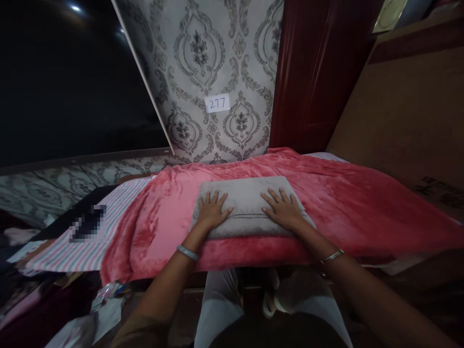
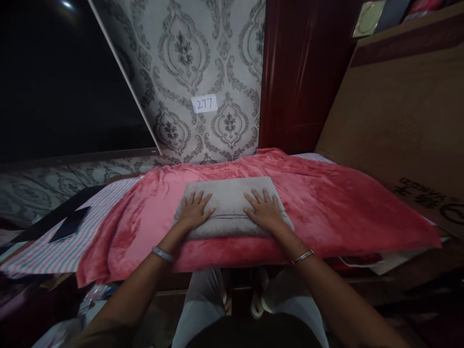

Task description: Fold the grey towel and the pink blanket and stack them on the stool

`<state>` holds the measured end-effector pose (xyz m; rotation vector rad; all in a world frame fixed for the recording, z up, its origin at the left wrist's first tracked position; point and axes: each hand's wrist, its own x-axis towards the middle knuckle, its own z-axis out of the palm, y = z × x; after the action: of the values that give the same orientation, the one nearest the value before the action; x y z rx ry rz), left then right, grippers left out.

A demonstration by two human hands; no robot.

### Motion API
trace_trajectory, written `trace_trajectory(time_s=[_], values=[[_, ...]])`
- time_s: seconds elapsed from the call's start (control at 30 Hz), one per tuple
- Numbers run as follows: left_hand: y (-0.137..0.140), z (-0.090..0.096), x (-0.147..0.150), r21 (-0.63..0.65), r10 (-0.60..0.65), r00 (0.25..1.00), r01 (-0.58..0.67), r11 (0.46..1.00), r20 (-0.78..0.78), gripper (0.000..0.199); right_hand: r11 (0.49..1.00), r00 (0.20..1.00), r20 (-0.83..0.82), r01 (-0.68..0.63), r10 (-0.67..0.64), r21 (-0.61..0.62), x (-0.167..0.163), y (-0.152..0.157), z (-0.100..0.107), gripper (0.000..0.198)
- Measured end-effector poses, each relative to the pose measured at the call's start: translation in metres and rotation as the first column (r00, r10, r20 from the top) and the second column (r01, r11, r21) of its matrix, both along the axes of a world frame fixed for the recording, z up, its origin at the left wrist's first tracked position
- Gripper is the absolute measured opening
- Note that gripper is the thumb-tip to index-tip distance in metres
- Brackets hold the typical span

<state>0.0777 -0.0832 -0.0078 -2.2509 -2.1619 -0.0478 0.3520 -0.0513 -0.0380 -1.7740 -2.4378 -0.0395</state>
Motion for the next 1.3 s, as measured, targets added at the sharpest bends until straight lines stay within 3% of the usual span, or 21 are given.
trace_trajectory(time_s=[0.23,0.5,0.57,0.63,0.73,0.8,1.03,1.3], values=[[-0.023,-0.001,0.007,0.036,0.118,0.993,-0.118,0.992,0.009,0.069,0.995,0.999,-0.004,0.049,-0.049,-0.084,0.016,-0.023,0.003,0.061],[-0.04,-0.007,0.003,0.187,0.149,0.988,-0.152,0.971,0.03,0.066,0.999,0.998,-0.048,0.024,-0.026,-0.039,0.034,-0.035,0.001,0.056],[-0.041,-0.008,0.0,0.198,0.117,0.993,-0.119,0.973,0.022,0.07,0.999,0.996,-0.085,-0.01,0.013,0.039,0.032,-0.03,0.004,0.055],[-0.04,-0.007,-0.002,0.201,0.059,0.998,-0.061,0.978,0.02,0.069,0.984,0.979,-0.152,-0.119,0.138,0.13,0.025,-0.022,0.008,0.054],[-0.035,-0.002,-0.002,0.187,-0.124,0.991,0.113,0.976,0.051,0.058,0.93,0.901,-0.251,-0.312,0.354,0.193,0.009,-0.009,0.009,0.045],[-0.031,0.0,-0.001,0.17,-0.237,0.968,0.221,0.96,0.08,0.053,0.907,0.865,-0.281,-0.371,0.415,0.197,-0.001,-0.003,0.005,0.04],[-0.021,-0.007,0.001,0.281,-0.334,0.94,0.301,0.911,0.074,0.031,0.901,0.864,-0.282,-0.356,0.418,0.247,-0.006,-0.009,-0.008,0.037],[-0.026,-0.013,0.001,0.346,-0.429,0.903,0.407,0.846,-0.012,0.029,0.914,0.925,-0.188,-0.262,0.329,0.311,-0.007,-0.02,-0.004,0.033]])
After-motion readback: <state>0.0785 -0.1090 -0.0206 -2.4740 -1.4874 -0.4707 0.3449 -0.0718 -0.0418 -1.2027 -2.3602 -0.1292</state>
